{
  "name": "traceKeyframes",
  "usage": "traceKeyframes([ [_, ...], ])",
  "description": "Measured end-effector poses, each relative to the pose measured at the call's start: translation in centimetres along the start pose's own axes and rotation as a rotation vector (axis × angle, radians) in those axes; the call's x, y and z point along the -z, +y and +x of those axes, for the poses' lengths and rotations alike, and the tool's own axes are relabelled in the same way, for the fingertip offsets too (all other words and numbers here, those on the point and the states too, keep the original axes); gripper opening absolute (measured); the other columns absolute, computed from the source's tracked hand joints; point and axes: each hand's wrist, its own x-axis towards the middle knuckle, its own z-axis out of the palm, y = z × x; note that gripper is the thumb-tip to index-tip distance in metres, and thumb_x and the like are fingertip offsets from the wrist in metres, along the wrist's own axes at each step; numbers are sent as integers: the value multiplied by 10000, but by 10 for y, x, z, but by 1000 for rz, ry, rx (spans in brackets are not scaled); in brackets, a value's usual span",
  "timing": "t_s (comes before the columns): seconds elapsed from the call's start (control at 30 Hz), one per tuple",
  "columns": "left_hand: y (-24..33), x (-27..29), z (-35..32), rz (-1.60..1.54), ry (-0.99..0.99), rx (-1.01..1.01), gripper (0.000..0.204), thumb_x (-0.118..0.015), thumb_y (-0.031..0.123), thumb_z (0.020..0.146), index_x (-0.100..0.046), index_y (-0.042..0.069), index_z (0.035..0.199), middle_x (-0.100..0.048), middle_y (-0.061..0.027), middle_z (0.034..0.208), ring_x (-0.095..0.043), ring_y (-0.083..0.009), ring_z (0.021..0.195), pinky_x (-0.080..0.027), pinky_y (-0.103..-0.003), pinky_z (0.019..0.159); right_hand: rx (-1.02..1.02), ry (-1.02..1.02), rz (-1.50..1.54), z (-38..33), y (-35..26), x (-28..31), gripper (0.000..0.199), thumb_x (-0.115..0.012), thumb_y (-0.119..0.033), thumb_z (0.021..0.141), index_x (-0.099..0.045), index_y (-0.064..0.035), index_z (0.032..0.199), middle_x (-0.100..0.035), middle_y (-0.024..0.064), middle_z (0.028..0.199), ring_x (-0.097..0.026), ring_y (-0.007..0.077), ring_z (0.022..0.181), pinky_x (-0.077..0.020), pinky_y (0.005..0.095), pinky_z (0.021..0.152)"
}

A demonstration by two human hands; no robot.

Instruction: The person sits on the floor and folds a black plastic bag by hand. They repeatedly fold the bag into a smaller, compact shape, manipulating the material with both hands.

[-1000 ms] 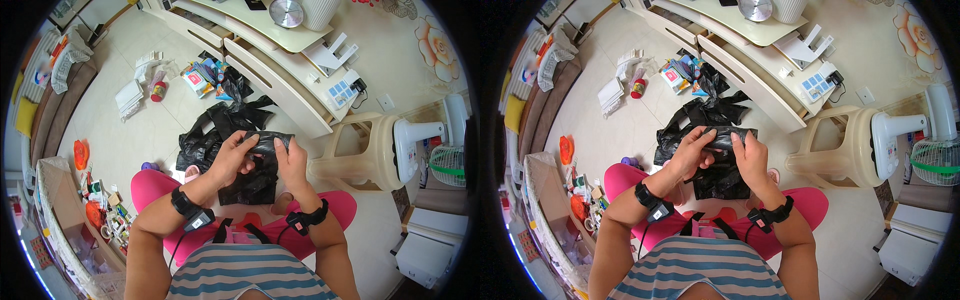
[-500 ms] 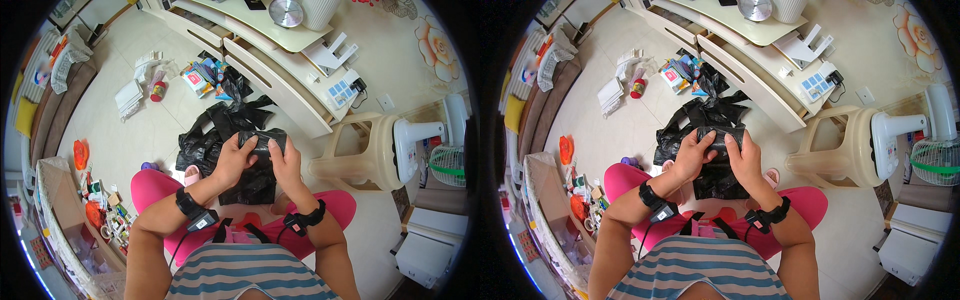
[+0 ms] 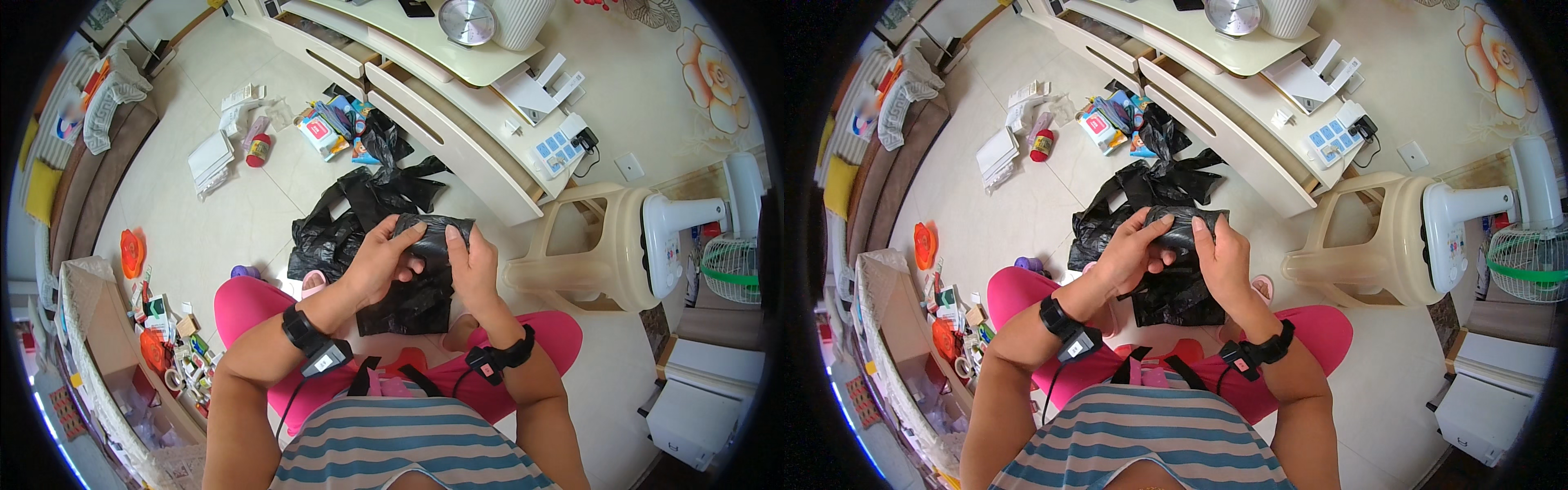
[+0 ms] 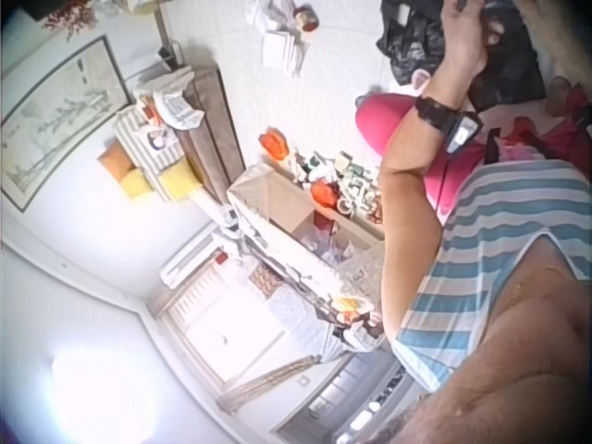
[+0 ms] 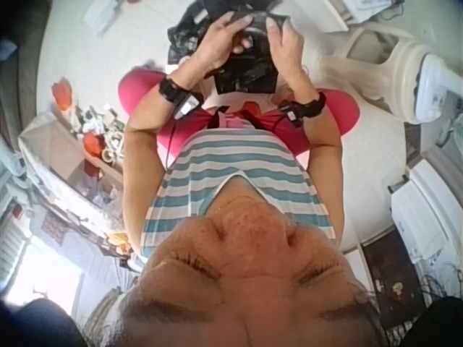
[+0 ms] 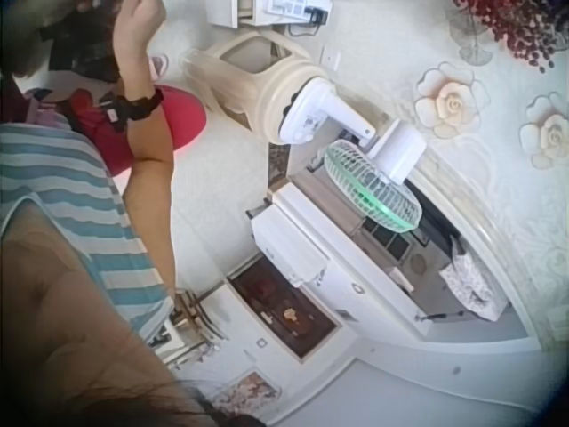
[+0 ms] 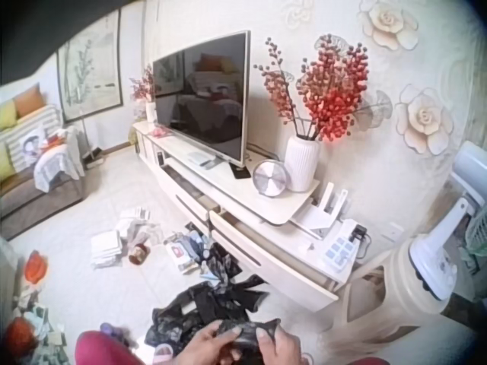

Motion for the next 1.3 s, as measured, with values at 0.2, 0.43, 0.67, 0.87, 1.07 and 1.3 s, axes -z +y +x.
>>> traceKeyframes([
  [0.2, -5, 9, 4, -100, -117, 0, 173, -589, 227, 940, -547, 62, 973, -581, -24, 795, -488, -78, 516, -346, -172, 432, 47, -29, 30, -1, -3, 0, 236, -547, -192, 943, -557, 39, 897, -579, 166, 627, -579, 264, 524, -440, 356, 495],
  [0.43, -11, 1, 4, 152, -4, -239, 161, -563, 221, 955, -549, 60, 944, -551, 3, 715, -451, -50, 511, -324, -181, 438, -352, -51, 416, -2, -10, -2, 263, -517, -256, 970, -586, -3, 972, -576, -1, 713, -522, 59, 587, -437, 225, 502],
  [0.67, -11, -3, -1, 275, 3, -269, 190, -546, 224, 964, -543, 52, 881, -527, 5, 626, -445, -45, 480, -323, -192, 426, -314, -40, 309, -2, -3, -4, 282, -505, -264, 974, -596, 2, 952, -577, 48, 661, -529, 93, 565, -448, 274, 502],
  [0.87, 1, -3, -2, 107, -19, -52, 172, -551, 226, 961, -549, 56, 939, -569, -25, 728, -482, -73, 512, -325, -198, 406, 20, 31, -57, 3, 2, 0, 261, -536, -221, 951, -574, 21, 863, -574, 182, 625, -571, 302, 519, -436, 377, 492],
  [1.07, 3, 6, 2, -85, -87, 97, 177, -556, 240, 959, -551, 63, 950, -579, -31, 776, -499, -90, 533, -306, -186, 398, 166, 26, -185, -1, 0, -2, 291, -577, -214, 929, -541, 27, 769, -568, 193, 603, -567, 354, 513, -429, 398, 473],
  [1.3, -5, 0, 2, -5, 54, -72, 222, -574, 265, 947, -554, 53, 884, -564, -9, 730, -471, -67, 507, -316, -180, 406, -1, 5, 97, -2, -1, -7, 266, -534, -222, 953, -540, 30, 868, -583, 155, 634, -601, 261, 536, -446, 364, 488],
])
